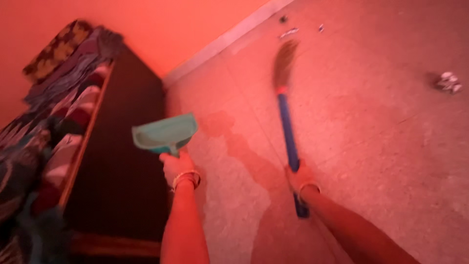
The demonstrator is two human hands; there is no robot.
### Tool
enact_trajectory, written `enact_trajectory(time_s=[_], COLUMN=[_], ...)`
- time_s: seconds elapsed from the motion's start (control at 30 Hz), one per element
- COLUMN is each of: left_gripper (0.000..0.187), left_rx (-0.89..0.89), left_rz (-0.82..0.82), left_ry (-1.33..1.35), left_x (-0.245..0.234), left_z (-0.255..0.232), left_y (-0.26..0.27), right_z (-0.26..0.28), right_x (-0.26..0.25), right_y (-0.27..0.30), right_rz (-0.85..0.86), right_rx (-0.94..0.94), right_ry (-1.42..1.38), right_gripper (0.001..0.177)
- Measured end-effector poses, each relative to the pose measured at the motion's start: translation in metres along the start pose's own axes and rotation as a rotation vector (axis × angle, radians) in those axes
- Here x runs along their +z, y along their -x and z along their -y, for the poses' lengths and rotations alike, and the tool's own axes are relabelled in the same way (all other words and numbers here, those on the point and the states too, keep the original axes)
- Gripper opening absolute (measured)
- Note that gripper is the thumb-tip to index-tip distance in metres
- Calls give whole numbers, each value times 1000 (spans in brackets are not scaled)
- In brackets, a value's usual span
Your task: The person sweeps small pieces of debris on a tiled floor using a broom and dustpan. They gather the debris into a pile and sweep it into the dustpan.
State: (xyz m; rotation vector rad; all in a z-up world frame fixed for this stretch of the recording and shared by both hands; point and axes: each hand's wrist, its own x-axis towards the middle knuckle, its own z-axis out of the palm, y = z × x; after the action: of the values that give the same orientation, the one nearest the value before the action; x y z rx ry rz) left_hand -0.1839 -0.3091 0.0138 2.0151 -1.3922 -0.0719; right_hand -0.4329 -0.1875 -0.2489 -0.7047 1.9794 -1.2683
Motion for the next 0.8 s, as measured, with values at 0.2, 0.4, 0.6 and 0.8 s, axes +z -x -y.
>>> enact_trajectory(time_s=[0.2,0.4,0.6,0.8], left_gripper=[42,37,39,39], left_rx=[179,154,-76,68], left_rz=[-78,96,376,533], left_ry=[305,321,398,356], left_x=[80,129,138,131], left_z=[-20,-55,-92,-101], left_y=[-54,-53,-14,-5], right_z=[-6,19,4,-56], right_x=[-19,-65,-50,-131], right_y=[73,62,83,78], right_rz=[506,816,780,314], right_rx=[-110,-306,-239,56], right_ry=[253,937,1241,1186], right_gripper=[46,51,57,57])
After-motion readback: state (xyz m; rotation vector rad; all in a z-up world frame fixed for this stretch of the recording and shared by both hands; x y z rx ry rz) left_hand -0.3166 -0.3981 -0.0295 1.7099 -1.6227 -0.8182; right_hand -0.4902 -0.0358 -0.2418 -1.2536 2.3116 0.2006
